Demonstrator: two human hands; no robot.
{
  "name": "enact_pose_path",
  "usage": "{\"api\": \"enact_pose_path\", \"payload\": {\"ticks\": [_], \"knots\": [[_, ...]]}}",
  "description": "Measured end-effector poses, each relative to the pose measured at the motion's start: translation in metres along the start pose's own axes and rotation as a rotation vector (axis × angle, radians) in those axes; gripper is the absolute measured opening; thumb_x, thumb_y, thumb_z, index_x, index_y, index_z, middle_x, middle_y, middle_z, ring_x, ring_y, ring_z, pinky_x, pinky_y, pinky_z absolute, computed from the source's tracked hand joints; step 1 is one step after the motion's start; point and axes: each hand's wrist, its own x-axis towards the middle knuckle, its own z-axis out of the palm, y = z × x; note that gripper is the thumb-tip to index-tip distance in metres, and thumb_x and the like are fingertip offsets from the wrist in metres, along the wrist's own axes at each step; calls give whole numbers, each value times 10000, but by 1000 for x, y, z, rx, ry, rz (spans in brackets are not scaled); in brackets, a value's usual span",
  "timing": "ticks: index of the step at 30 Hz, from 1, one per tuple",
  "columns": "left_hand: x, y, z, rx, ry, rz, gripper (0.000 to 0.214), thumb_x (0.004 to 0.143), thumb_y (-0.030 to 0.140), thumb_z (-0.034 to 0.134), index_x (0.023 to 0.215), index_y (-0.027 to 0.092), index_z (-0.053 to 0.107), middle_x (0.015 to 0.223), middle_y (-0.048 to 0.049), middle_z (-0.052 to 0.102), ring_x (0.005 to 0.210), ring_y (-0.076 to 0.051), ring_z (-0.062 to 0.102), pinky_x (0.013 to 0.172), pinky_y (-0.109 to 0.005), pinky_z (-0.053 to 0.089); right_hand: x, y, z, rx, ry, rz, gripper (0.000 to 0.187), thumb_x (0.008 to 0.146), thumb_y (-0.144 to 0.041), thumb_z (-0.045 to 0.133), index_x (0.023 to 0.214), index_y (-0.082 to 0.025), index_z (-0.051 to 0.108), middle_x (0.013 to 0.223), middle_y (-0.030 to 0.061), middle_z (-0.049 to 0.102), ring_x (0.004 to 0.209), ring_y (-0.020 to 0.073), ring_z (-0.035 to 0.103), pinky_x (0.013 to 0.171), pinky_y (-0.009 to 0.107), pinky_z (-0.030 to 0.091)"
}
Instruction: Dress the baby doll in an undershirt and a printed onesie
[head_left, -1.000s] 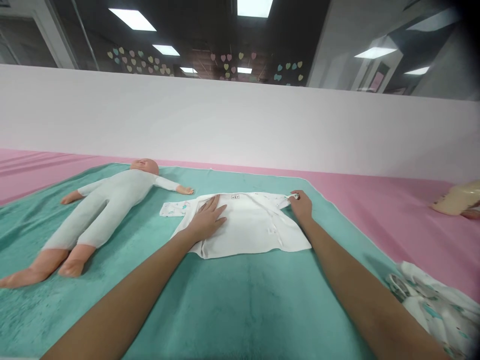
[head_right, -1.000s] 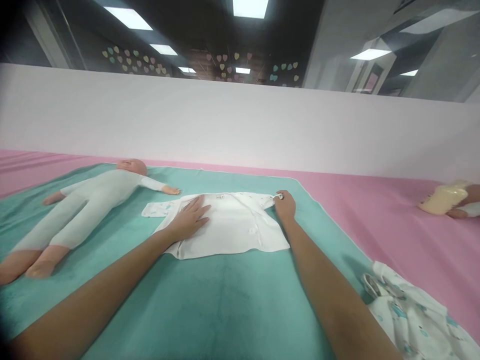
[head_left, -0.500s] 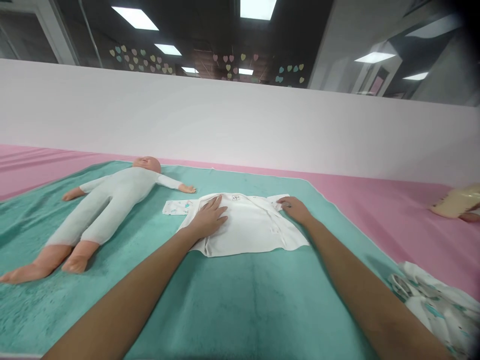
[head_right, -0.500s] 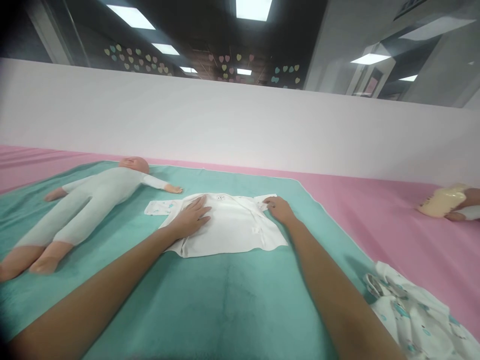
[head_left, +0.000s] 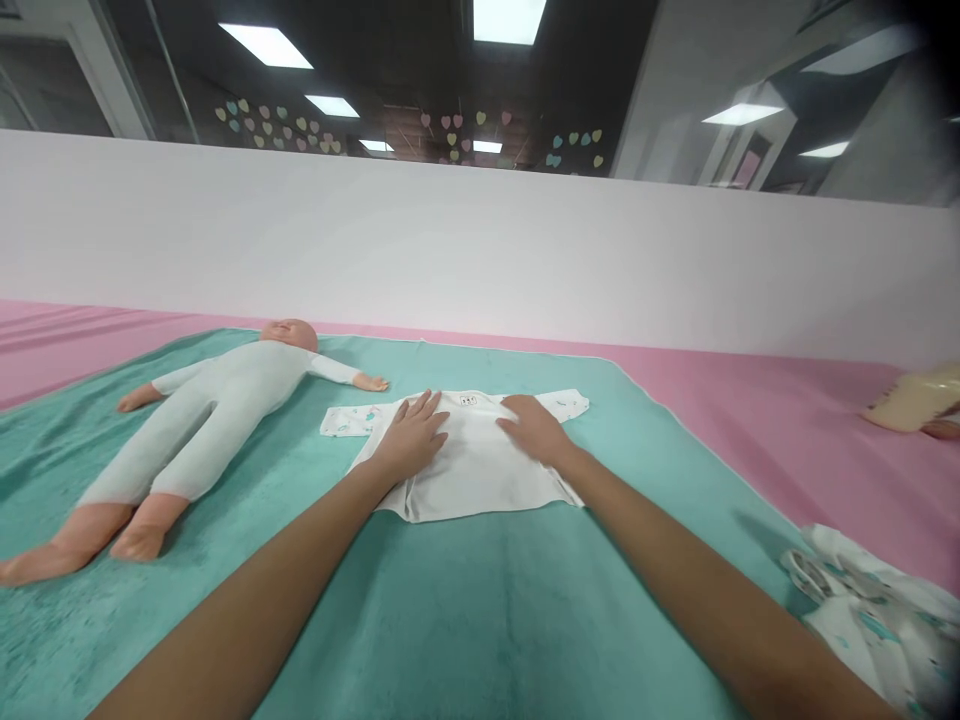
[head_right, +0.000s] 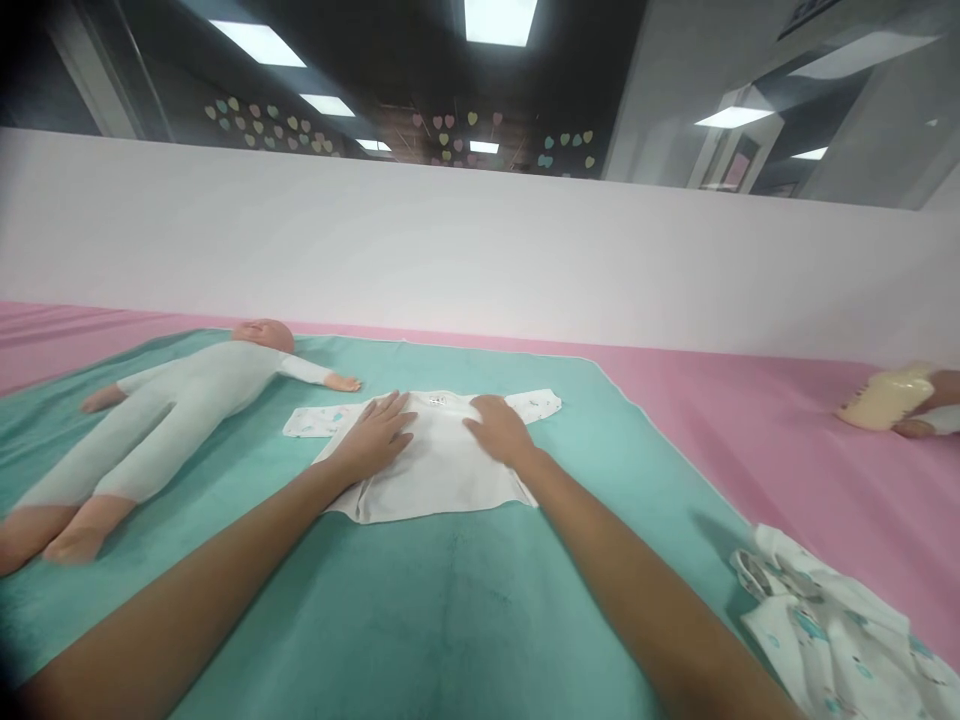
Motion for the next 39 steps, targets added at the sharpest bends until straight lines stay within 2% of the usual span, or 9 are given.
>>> {"api": "enact_pose_path", "payload": {"ticks": [3,7,10,14,18,22,26,31,39], "knots": [[0,-1,1,-26,-74,-4,386,929,333,302,1256,249,487,1426,-56,418,1368,-228,272,1111,-534,158,-4,-22,7,-118,-62,-186,370,927,-282,323,1193,-170,554,1362,94,471,1280,239,367,1080,420,250],[1,-1,4,-27,-78,-28,420,932,369,287,1294,238,454,1452,-87,373,1366,-239,275,1101,-554,156,-8,-36,8,-75,-135,-239,433,949,-315,250,1288,-198,494,1426,59,405,1310,206,347,1085,387,271],[2,-2,7,-27,-50,-52,441,926,402,302,1307,239,451,1495,-100,284,1382,-258,230,1104,-545,158,-2,-36,15,-29,-238,-140,560,934,-478,265,1374,-157,390,1460,91,349,1354,215,288,1100,366,245],[5,-3,8,-43,-32,-46,437,914,405,341,1288,226,478,1500,-101,272,1382,-263,229,1112,-504,191,16,-27,28,-19,-266,28,736,893,-609,237,1421,-99,292,1520,130,187,1399,252,161,1113,387,184],[4,1,4,-24,9,-4,405,914,351,350,1237,183,526,1467,-104,342,1364,-248,278,1100,-415,268,33,-23,39,0,-267,215,767,885,-613,240,1441,-84,231,1530,139,127,1399,267,156,1106,391,181],[2,3,3,-2,-19,-18,381,916,336,346,1195,185,556,1377,-102,472,1318,-247,363,1075,-418,308,37,-26,44,5,-228,295,728,901,-559,239,1430,-59,239,1526,162,122,1395,275,170,1094,394,203],[4,-6,10,-43,-43,-112,423,918,399,337,1221,181,536,1423,-114,409,1364,-270,275,1075,-451,301,35,-28,45,-56,-221,247,700,920,-506,206,1410,-10,266,1512,196,156,1398,271,156,1101,389,189],[9,-17,16,-62,-41,-149,459,914,441,332,1255,190,510,1446,-117,370,1359,-293,276,1056,-480,311,26,-39,45,-118,-249,63,717,920,-505,213,1408,17,272,1503,201,186,1406,257,117,1127,370,124],[-1,-4,3,-18,-77,-39,400,918,334,318,1247,214,511,1397,-74,449,1338,-256,321,1080,-477,279,1,-66,36,-86,-306,-43,796,888,-617,140,1434,-49,257,1515,169,166,1406,272,123,1124,424,138]]}}
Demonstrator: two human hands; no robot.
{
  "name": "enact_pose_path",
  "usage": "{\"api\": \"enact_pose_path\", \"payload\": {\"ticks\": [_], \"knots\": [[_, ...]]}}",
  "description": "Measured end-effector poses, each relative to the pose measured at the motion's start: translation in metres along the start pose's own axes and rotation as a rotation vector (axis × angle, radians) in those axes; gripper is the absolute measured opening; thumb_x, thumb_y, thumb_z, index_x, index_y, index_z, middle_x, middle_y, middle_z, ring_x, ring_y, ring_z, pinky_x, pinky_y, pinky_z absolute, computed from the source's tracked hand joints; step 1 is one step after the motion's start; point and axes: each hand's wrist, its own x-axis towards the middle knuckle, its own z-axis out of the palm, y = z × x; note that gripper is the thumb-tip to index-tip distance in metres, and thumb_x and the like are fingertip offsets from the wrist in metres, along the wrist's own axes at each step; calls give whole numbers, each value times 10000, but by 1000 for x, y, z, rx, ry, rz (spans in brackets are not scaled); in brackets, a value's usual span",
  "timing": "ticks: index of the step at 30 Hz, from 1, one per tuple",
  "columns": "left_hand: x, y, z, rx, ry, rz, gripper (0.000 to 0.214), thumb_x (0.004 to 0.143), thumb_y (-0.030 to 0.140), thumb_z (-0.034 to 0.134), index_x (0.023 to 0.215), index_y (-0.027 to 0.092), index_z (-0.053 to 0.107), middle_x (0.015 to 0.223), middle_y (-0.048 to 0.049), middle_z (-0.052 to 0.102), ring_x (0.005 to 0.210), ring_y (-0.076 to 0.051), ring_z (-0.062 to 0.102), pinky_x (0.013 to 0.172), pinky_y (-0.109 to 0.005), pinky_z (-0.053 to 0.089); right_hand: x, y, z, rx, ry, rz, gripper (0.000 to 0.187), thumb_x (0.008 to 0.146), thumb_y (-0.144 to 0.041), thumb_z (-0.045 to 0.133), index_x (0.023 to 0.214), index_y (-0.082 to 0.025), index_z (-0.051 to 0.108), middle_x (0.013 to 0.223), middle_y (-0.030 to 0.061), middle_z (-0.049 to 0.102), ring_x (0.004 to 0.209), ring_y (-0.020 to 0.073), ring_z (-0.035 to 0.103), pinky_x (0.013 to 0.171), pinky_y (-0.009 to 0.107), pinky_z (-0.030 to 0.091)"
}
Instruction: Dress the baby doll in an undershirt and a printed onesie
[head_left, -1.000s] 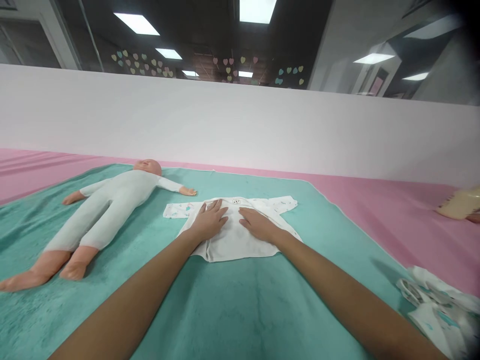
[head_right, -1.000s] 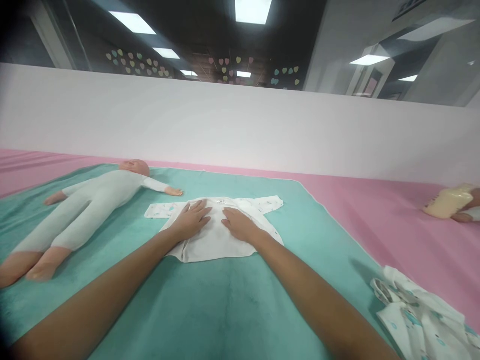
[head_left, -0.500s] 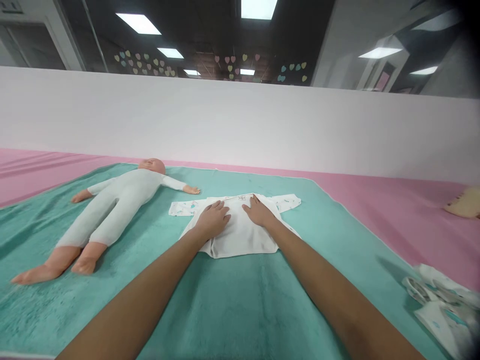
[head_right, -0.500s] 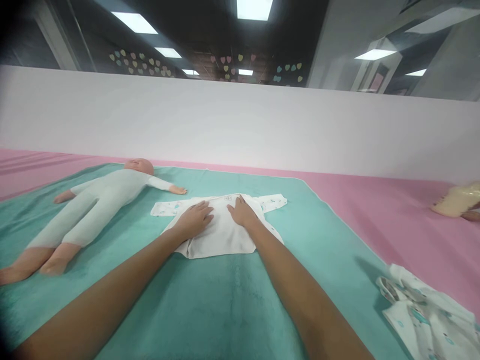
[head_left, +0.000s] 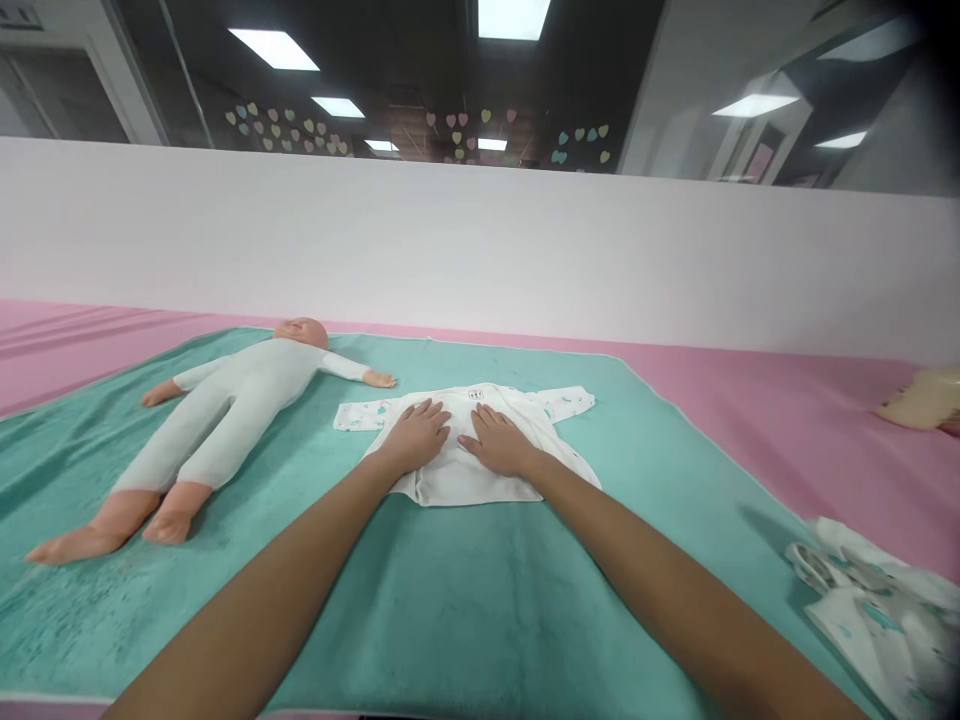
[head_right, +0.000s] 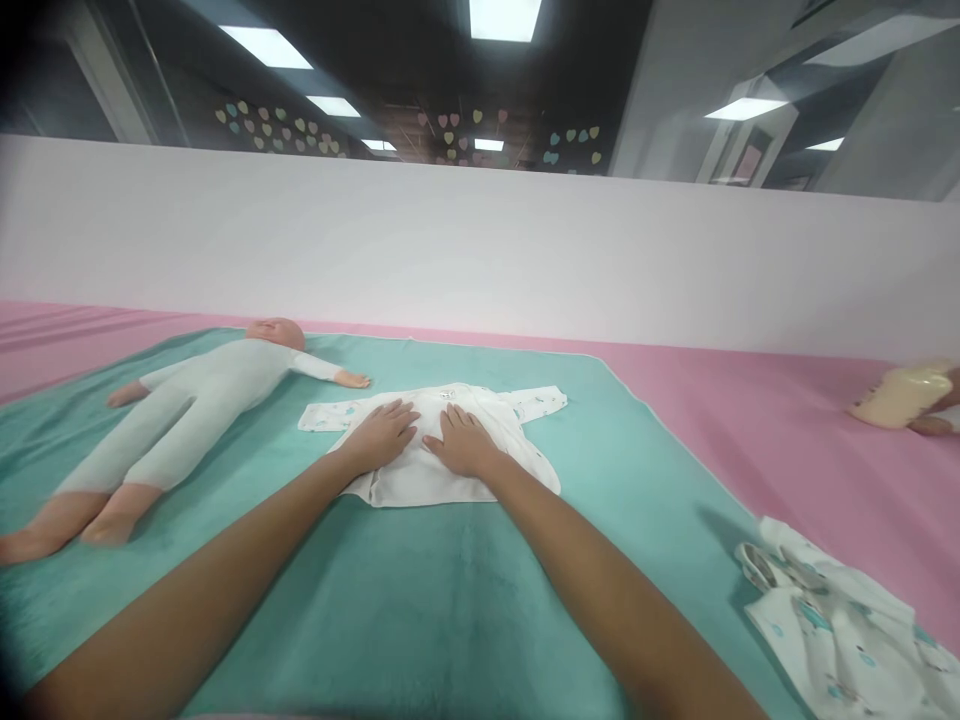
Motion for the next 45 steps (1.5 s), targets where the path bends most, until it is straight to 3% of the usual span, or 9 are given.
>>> {"api": "enact_pose_path", "payload": {"ticks": [7,10,14,23,29,35,39,42,45], "knots": [[-16,28,-10,-48,-84,135,441,943,332,247,1312,216,461,1417,-61,432,1320,-229,362,1094,-456,256,-63,-20,-10,59,-79,-115,797,888,-635,129,1461,-84,182,1530,136,99,1416,256,50,1131,461,55],[-19,40,-16,-142,-206,213,491,955,398,216,1389,224,366,1469,-47,350,1369,-211,275,1109,-396,240,-97,-21,-21,111,-111,-200,759,892,-631,161,1476,-148,127,1539,77,83,1419,214,37,1146,413,43],[-30,48,-26,-183,-331,287,555,926,539,223,1431,314,266,1533,-6,162,1414,-232,112,1133,-443,136,-126,-6,-40,157,-151,-257,700,892,-621,252,1471,-238,158,1529,25,171,1407,193,144,1152,385,82],[-76,55,-35,-115,-282,283,592,910,564,259,1452,367,126,1538,18,86,1416,-234,97,1140,-479,64,-131,15,-35,-48,67,-49,584,938,-516,243,1328,-146,472,1408,129,422,1320,262,353,1074,427,293],[-107,59,-46,-119,-229,212,547,939,483,274,1454,345,153,1527,32,168,1404,-215,168,1148,-429,141,-134,-4,-37,-223,110,38,433,956,-368,288,975,-135,652,923,151,660,925,279,620,785,406,472],[-143,74,-65,-191,-246,248,475,955,400,282,1428,376,239,1478,58,318,1385,-197,238,1151,-450,156,-144,-18,-35,259,171,-168,342,943,-333,346,1074,-210,637,1110,77,657,1019,236,607,873,400,457],[-174,41,-78,-147,-112,107,425,936,412,335,1353,364,403,1415,52,433,1322,-184,368,1146,-436,197,-140,-21,-34,828,232,35,263,898,-383,450,987,-234,648,979,37,683,955,197,631,872,371,481],[-194,-24,-98,-66,148,-191,412,904,442,378,1268,306,514,1387,6,472,1275,-223,424,1103,-432,290,-116,-41,-26,1224,250,145,215,827,-383,568,947,-215,628,1028,58,647,993,210,617,881,387,484],[-199,-99,-125,-9,327,-505,410,901,407,335,1211,260,559,1402,-9,445,1272,-258,413,1048,-429,354,-64,-90,-5,1731,129,120,245,740,-334,675,943,-215,607,1127,60,603,1048,205,592,930,383,453]]}}
